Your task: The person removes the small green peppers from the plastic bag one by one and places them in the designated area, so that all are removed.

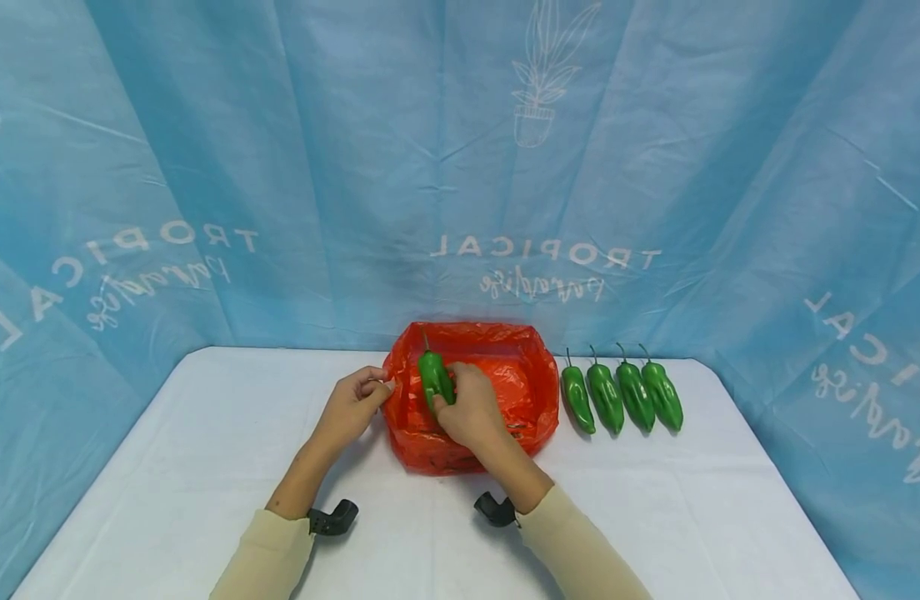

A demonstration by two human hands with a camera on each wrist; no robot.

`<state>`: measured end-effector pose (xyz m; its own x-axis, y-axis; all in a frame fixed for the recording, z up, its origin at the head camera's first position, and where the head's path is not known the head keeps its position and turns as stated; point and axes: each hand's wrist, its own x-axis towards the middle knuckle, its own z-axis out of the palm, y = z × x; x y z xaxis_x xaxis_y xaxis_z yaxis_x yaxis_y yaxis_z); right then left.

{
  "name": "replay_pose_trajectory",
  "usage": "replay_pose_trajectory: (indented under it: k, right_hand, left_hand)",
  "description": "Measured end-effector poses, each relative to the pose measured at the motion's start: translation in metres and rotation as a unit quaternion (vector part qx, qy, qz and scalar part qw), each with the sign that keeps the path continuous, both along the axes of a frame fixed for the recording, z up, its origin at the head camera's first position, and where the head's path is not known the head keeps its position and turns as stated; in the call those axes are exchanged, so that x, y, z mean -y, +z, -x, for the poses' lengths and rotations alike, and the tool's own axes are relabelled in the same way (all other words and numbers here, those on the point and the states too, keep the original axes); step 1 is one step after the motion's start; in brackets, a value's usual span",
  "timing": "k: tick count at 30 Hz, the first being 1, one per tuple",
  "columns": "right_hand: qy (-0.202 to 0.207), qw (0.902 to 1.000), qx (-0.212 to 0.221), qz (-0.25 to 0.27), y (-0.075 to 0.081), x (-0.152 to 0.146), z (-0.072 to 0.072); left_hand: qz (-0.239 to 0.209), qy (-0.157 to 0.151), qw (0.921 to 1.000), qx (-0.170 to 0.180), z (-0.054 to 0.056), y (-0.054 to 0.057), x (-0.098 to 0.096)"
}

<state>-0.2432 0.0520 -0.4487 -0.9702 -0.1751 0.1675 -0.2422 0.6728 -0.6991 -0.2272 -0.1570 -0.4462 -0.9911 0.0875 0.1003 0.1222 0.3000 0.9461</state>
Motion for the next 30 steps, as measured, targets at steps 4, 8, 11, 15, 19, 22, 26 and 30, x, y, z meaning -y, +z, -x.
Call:
replay_pose_trajectory:
  k: [4, 8, 11, 15, 19, 22, 26, 30]
  right_hand:
    - [-0.002, 0.9995, -0.022, 0.024, 0.002, -0.004, -0.001]
    - [-0.005, 0.9982, -0.047, 0.036, 0.006, -0.009, -0.003]
    - [-0.003, 0.9975, -0.056, 0.043, 0.011, -0.013, -0.007]
    - [-0.005, 0.9970, -0.058, 0.051, 0.017, -0.019, -0.013]
    - [-0.007, 0.9956, -0.076, 0.054, 0.021, -0.026, -0.016]
    - [-0.005, 0.9936, -0.092, 0.066, 0.024, -0.033, -0.019]
    - [-0.003, 0.9910, -0.108, 0.078, 0.026, -0.042, -0.023]
    - [-0.006, 0.9896, -0.120, 0.079, 0.024, -0.051, -0.026]
  left_hand:
    - [0.001, 0.002, 1.0000, 0.000, 0.000, -0.001, -0.001]
    - [0.001, 0.007, 0.9999, 0.008, 0.001, -0.004, -0.001]
    - [0.000, 0.007, 0.9999, 0.012, 0.002, -0.005, -0.001]
    - [-0.001, 0.004, 1.0000, 0.008, 0.002, -0.005, -0.001]
    - [-0.005, 0.000, 1.0000, 0.006, 0.002, -0.003, -0.001]
    - [-0.003, 0.001, 1.0000, 0.009, 0.001, -0.003, -0.002]
    - [0.001, 0.006, 0.9999, 0.012, 0.001, -0.003, -0.002]
    - [-0.002, 0.004, 1.0000, 0.008, 0.001, -0.004, -0.003]
